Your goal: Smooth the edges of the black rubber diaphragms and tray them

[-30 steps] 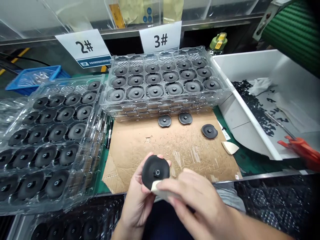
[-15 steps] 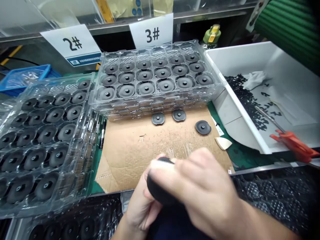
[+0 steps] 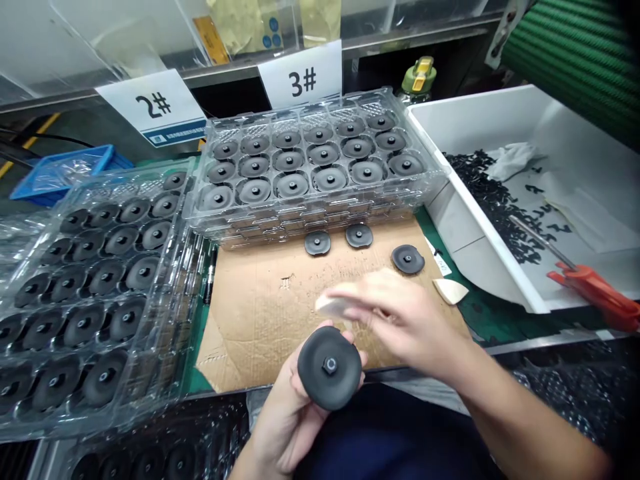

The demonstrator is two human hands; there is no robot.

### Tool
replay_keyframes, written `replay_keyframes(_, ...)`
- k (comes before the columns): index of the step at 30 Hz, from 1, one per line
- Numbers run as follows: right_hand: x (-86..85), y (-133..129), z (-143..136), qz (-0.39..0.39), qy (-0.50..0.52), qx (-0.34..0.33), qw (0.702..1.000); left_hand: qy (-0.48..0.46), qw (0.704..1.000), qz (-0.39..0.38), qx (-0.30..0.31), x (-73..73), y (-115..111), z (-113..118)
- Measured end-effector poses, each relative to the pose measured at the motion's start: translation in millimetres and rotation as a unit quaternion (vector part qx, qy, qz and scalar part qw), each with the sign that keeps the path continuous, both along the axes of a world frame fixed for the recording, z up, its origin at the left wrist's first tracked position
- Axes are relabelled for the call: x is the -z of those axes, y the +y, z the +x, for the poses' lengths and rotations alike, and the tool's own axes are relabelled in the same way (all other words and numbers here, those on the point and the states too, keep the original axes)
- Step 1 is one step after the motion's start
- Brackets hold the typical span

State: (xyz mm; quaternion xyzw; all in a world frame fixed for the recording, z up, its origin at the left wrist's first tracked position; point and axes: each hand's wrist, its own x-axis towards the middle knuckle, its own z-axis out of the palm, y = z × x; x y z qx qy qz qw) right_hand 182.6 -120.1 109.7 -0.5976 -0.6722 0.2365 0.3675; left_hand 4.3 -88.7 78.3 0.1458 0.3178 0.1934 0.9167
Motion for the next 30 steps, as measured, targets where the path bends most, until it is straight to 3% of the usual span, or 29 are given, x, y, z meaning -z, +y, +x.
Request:
replay_keyframes(2, 25.2, -10, 3, -0.07, 0.008, 0.102, 0.992, -0.023, 0.999, -0.028, -0.012, 0.8, 1, -2)
replay_keyframes(3, 40.3, -17, 1, -0.091, 0.009, 0.115, 0.989, -0.031, 0.999, -0.036, -0.016, 1.7, 1, -4)
replay_keyframes(6, 82.8, -38, -10, -0.111, -0.002, 0.071, 0.991, -0.045, 0.998, -0.032, -0.032, 6.5, 3, -7)
replay_keyframes(8, 95.2, -44, -15, -0.114, -0.009, 0.052, 0.992, -0.045, 0.997, -0.029, -0.046, 10.4, 4, -8)
replay_keyframes(10, 87.2, -40, -16, -0.114, -0.004, 0.073, 0.991, -0.034, 0.998, -0.027, -0.053, 13.2, 4, -7)
replay_keyframes(14, 30.4, -20, -26, -0.021, 0.069, 0.184, 0.98, 0.002, 0.998, 0.003, -0.07, 13.2, 2, -2)
replay_keyframes(16, 3.7, -15, -38, 0.053, 0.079, 0.146, 0.985, 0.019, 0.997, 0.014, -0.069, 11.3, 2, -1)
replay_keyframes(18, -11.8, -13, -47, 0.056, 0.076, 0.057, 0.994, 0.041, 0.996, 0.026, -0.075, 9.6, 4, -1)
replay_keyframes(21, -16.5, -8, -52, -0.013, 0.07, -0.02, 0.997, 0.071, 0.99, 0.055, -0.107, 7.8, 5, -2)
replay_keyframes(25, -12.5, 1, -51, 0.067, 0.032, 0.046, 0.996, 0.062, 0.993, 0.054, -0.087, 2.1, 3, 1)
replay_keyframes(27, -14.0, -4, -48, 0.087, 0.039, 0.007, 0.995, 0.052, 0.993, 0.05, -0.095, -2.4, 4, 1)
replay_keyframes(30, -19.9, -25, -38, 0.015, 0.045, -0.048, 0.998, 0.031, 0.995, 0.049, -0.081, -6.2, 9, -3)
